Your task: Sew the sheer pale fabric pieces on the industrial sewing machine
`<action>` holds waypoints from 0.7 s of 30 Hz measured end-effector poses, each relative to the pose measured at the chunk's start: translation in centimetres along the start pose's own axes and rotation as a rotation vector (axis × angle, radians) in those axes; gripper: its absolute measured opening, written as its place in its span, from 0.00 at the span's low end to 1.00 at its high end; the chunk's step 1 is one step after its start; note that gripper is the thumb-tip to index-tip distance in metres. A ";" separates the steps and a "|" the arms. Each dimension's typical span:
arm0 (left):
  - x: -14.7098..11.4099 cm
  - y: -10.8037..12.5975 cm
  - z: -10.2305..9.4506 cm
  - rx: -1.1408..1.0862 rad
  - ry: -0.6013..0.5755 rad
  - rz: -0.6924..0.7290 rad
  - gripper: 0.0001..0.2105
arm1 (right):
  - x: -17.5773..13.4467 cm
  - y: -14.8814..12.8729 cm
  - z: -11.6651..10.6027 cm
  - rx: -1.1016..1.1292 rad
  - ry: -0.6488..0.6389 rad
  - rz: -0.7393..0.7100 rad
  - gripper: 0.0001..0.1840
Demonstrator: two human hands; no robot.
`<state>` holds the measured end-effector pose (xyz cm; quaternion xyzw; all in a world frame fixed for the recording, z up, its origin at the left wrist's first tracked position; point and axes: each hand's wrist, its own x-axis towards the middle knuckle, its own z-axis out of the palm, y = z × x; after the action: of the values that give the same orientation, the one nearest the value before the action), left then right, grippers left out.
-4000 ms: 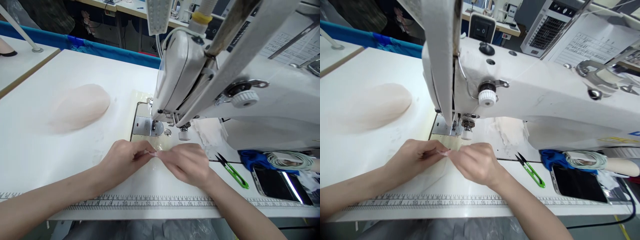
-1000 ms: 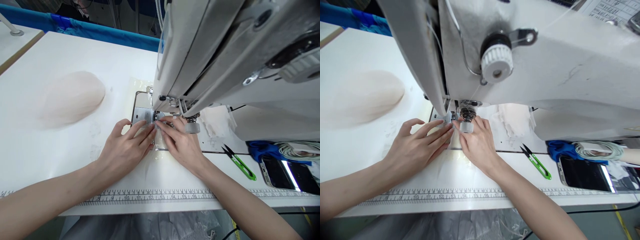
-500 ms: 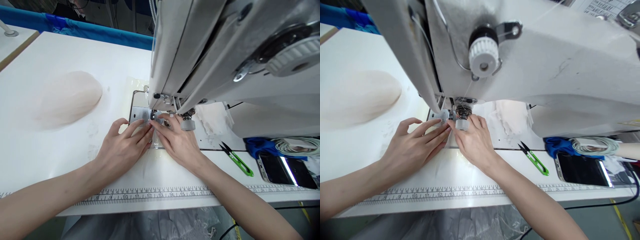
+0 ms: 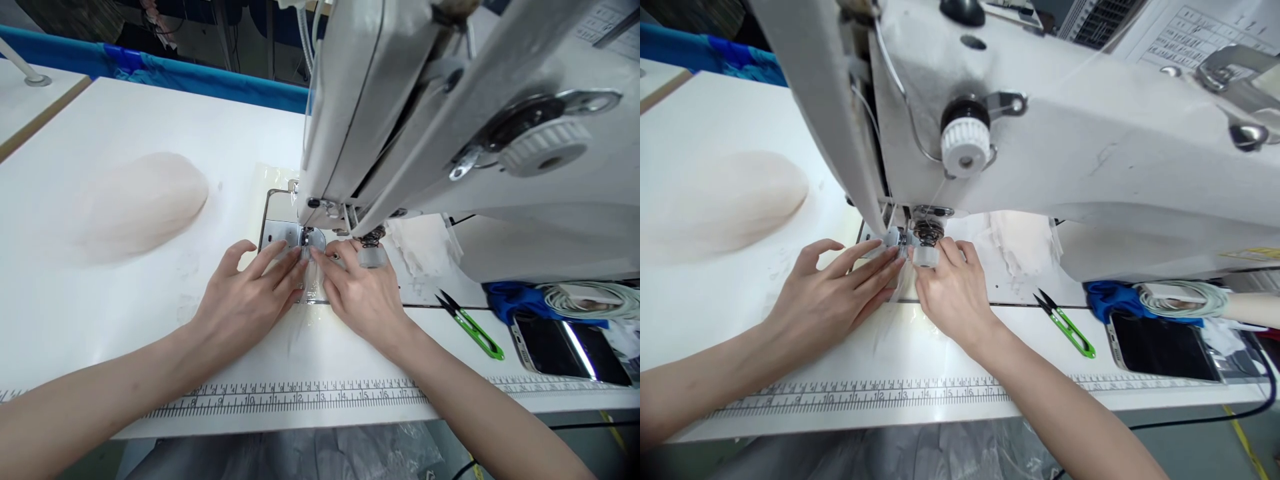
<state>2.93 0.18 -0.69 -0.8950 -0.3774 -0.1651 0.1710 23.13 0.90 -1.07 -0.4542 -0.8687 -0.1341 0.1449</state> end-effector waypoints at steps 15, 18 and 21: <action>0.4 0.2 0.4 -0.069 -0.002 -0.056 0.16 | 0.2 0.3 -0.1 -0.034 -0.033 0.021 0.20; 0.4 0.2 0.2 -0.030 -0.017 -0.042 0.14 | 0.2 0.3 -0.1 -0.035 -0.027 0.016 0.20; 0.4 0.2 0.1 -0.003 -0.019 -0.030 0.14 | 0.2 0.4 -0.1 -0.031 -0.022 0.011 0.20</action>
<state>3.36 0.35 -0.69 -0.8909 -0.3922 -0.1598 0.1638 23.31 1.21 -0.82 -0.4627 -0.8655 -0.1418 0.1292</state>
